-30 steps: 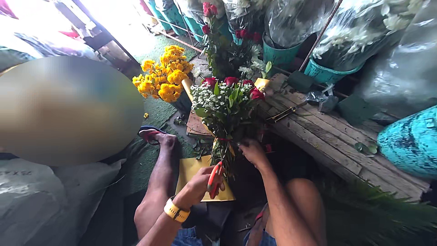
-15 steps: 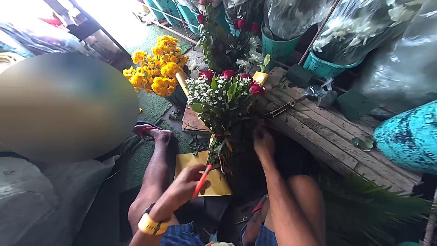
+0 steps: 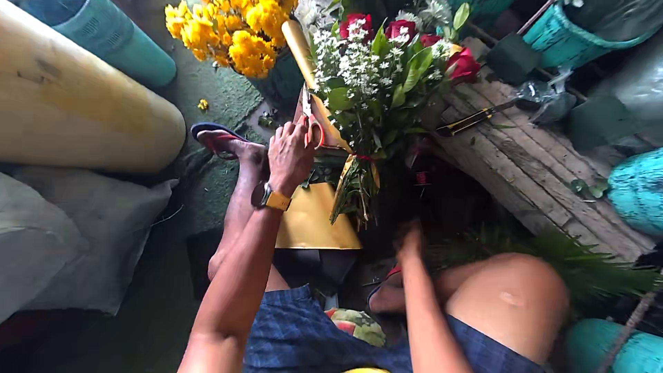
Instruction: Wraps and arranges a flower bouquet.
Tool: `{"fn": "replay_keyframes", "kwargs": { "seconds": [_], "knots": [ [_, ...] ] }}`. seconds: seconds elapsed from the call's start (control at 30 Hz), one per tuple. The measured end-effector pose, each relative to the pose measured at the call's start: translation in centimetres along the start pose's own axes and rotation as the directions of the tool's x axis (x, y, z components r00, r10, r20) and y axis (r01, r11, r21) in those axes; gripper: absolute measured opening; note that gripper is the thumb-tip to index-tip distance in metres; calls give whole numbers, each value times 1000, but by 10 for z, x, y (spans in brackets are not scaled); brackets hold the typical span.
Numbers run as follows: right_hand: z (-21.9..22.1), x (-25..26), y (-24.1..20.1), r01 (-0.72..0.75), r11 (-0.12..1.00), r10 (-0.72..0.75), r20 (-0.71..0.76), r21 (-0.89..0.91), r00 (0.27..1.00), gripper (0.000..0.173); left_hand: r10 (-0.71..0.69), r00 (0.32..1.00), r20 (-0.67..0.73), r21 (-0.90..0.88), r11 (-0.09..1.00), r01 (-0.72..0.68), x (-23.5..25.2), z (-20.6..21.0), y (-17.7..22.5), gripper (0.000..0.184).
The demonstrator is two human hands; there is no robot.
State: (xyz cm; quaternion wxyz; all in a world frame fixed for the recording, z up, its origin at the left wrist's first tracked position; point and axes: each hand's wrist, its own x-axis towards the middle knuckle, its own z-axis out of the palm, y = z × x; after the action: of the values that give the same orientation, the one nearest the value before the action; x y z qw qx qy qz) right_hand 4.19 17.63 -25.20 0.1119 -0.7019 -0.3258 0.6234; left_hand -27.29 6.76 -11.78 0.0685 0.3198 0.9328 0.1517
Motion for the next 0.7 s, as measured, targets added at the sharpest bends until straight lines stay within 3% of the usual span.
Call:
{"fn": "replay_keyframes", "kwargs": {
  "seconds": [0.07,0.1,0.13,0.2,0.3,0.37,0.4,0.47,0.57,0.7],
  "knots": [
    [19,4,61,-425,905,411,195,33,890,73,64,997,-37,-77,995,-67,-49,-13,-21,33],
    [31,8,86,-548,833,522,219,79,824,81,69,996,-54,-87,994,-73,-76,-15,-40,34],
    [44,13,104,-607,785,577,216,119,788,87,39,998,-58,-90,995,-44,-106,-16,-59,37],
    [64,24,122,-599,789,569,204,136,796,83,-99,994,-37,-188,978,90,-172,-21,-88,43],
    [70,25,106,-345,935,330,155,80,931,60,-360,933,-19,-345,878,332,-265,-36,-100,44],
    [56,16,76,-17,1000,16,62,8,998,52,-469,882,-55,-420,812,405,-308,-39,-94,41],
    [45,12,58,175,982,-175,9,-64,984,47,-496,866,-59,-458,784,419,-321,-37,-88,38],
    [13,-5,19,446,865,-470,-60,-229,881,41,-485,874,-25,-526,750,401,-335,-29,-68,34],
    [-42,-53,-36,701,641,-746,-38,-312,665,37,-281,960,-5,-643,736,212,-320,-13,-21,30],
    [-114,-124,-76,972,215,-961,159,-96,228,27,93,992,-82,-760,638,-123,-286,-10,49,31]
  ]
}}
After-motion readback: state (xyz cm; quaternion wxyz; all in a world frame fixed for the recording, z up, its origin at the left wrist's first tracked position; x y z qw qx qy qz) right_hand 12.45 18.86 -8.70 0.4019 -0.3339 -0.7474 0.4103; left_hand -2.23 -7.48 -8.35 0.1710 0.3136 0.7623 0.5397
